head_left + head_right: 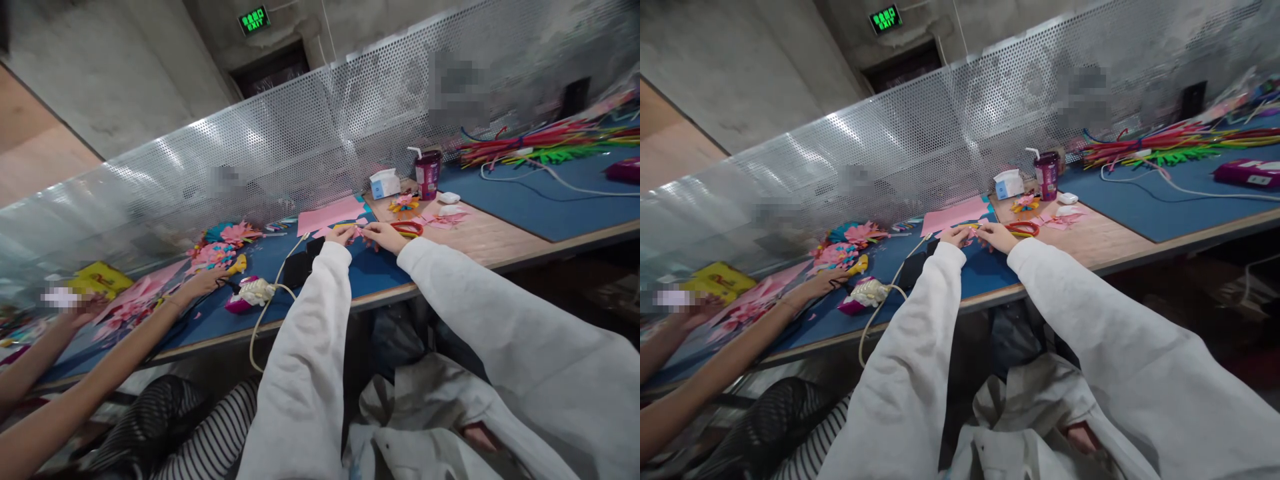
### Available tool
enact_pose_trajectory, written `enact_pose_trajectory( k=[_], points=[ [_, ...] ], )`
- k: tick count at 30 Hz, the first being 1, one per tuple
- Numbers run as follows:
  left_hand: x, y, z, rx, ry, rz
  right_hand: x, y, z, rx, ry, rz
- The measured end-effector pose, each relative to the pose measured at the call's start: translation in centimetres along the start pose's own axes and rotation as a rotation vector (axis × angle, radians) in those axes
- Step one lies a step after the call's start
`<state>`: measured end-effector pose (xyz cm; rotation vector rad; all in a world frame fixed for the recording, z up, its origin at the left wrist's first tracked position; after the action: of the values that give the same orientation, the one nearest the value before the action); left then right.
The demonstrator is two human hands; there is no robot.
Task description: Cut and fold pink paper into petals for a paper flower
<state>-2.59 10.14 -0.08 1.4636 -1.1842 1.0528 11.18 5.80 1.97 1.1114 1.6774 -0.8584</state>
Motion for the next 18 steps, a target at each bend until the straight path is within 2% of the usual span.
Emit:
enact_pose_trajectory(
  k=[18],
  points=[
    [-0.19,0.04,-0.22,-0.003,0.003,-0.036,-0.16,0.01,0.3,0.017,-0.009,-0.019]
  ],
)
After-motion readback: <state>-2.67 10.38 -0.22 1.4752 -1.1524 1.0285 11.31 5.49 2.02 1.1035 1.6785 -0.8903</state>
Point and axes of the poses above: each hand's wrist, its own z-axis away from the middle knuckle, its own y-axis out of the back of the hand, x = y × z, the point moved 8 cm from there along -z, towards the middle knuckle, and after that the axes turned 9 degrees about -z, right-handed, at the moved point
